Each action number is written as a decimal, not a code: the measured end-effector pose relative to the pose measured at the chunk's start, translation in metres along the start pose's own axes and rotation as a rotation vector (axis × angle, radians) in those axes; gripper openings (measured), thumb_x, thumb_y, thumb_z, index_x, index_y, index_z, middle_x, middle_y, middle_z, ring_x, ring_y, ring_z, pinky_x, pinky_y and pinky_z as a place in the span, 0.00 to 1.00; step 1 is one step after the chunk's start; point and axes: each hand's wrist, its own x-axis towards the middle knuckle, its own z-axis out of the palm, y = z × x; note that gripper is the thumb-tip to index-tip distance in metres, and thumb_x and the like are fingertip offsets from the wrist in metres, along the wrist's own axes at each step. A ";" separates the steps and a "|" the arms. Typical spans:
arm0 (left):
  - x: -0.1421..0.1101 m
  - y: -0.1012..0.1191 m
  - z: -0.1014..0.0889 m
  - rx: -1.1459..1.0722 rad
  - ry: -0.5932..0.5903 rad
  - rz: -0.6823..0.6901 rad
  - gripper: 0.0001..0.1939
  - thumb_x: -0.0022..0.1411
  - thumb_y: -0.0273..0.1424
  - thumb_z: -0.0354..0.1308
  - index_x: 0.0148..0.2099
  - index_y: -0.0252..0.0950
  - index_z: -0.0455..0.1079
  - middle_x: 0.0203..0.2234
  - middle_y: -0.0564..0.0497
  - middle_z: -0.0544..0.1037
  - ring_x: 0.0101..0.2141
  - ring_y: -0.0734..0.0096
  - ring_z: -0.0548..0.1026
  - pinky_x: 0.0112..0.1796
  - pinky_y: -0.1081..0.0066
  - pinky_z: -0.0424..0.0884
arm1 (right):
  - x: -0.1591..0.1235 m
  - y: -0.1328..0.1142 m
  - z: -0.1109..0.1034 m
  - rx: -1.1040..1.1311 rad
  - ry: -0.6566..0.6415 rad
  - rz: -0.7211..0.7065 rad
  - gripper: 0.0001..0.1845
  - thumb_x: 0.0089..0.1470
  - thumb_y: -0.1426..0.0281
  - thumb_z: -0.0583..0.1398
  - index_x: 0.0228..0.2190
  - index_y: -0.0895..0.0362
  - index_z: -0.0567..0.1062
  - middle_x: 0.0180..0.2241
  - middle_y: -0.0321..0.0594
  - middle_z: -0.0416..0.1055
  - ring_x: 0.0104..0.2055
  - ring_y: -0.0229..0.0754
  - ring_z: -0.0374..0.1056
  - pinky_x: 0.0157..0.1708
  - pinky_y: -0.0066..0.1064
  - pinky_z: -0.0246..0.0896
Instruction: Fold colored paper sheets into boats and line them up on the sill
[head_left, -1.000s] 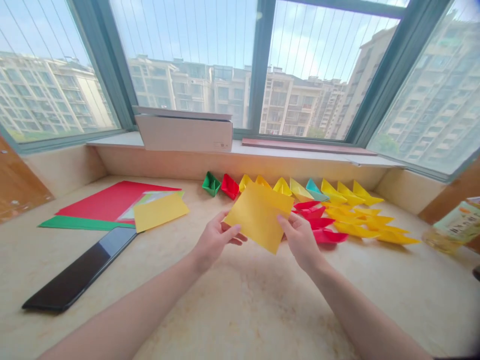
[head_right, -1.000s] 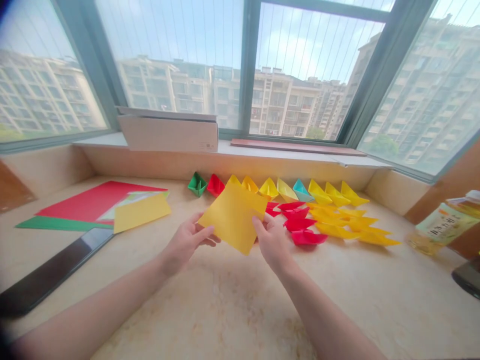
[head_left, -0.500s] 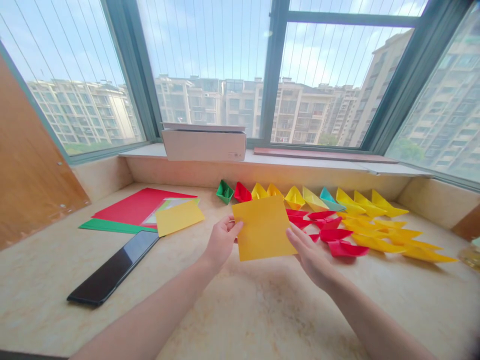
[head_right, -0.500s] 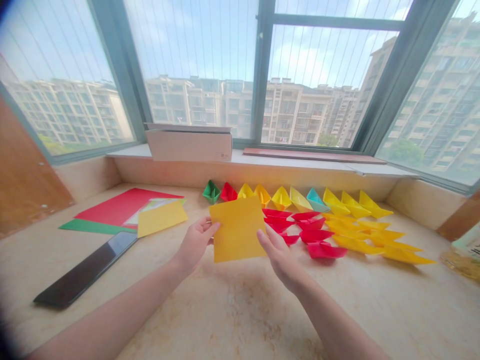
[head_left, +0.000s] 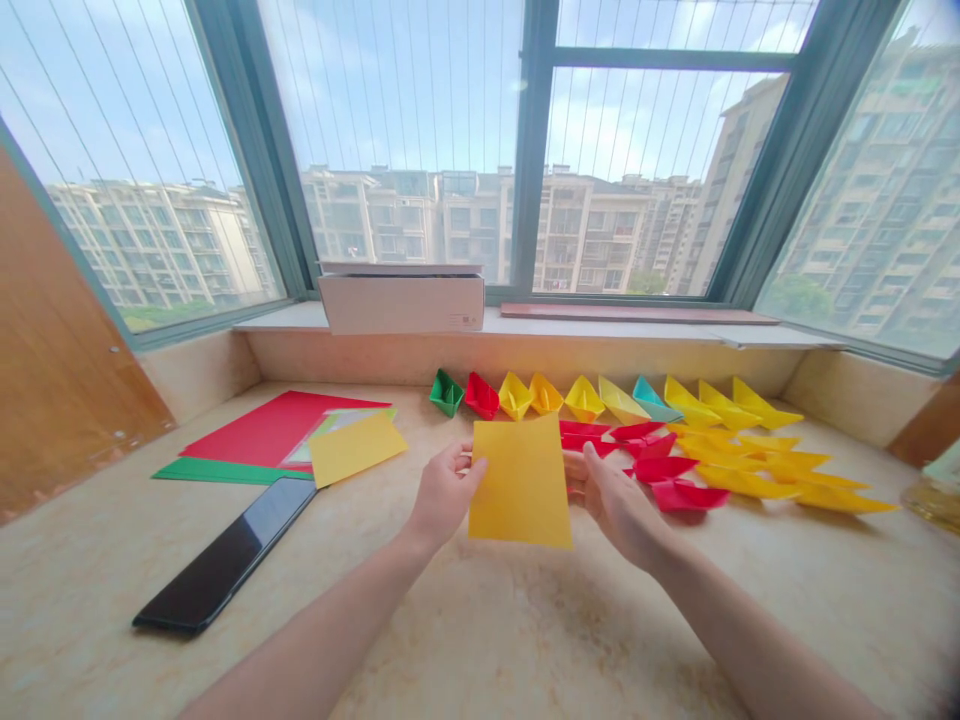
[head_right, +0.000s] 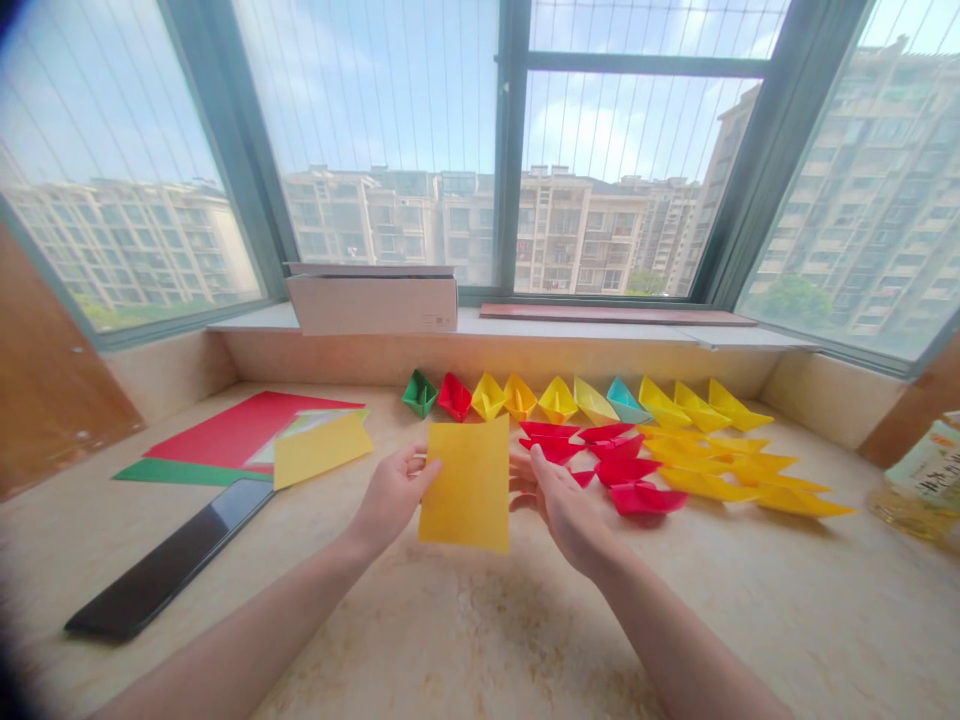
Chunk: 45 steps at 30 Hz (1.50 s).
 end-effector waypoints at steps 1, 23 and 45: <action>-0.001 0.000 0.001 0.009 -0.021 0.010 0.13 0.55 0.38 0.64 0.41 0.37 0.75 0.34 0.45 0.83 0.37 0.57 0.82 0.35 0.66 0.77 | 0.000 0.000 0.001 -0.031 0.000 -0.017 0.27 0.60 0.49 0.56 0.50 0.54 0.77 0.49 0.48 0.77 0.52 0.53 0.71 0.46 0.41 0.67; -0.037 0.010 0.024 -0.083 -0.366 0.027 0.19 0.63 0.44 0.59 0.42 0.32 0.72 0.30 0.47 0.78 0.27 0.69 0.77 0.25 0.73 0.74 | -0.009 0.016 0.021 -0.391 0.071 -0.119 0.30 0.55 0.54 0.63 0.54 0.54 0.64 0.44 0.45 0.75 0.43 0.49 0.74 0.40 0.38 0.71; -0.040 0.019 0.021 -0.011 -0.304 0.059 0.15 0.66 0.38 0.56 0.36 0.30 0.72 0.27 0.49 0.77 0.25 0.73 0.75 0.27 0.74 0.74 | -0.015 0.005 0.020 -0.306 0.049 -0.134 0.17 0.60 0.54 0.59 0.36 0.55 0.73 0.35 0.41 0.76 0.35 0.44 0.73 0.32 0.32 0.68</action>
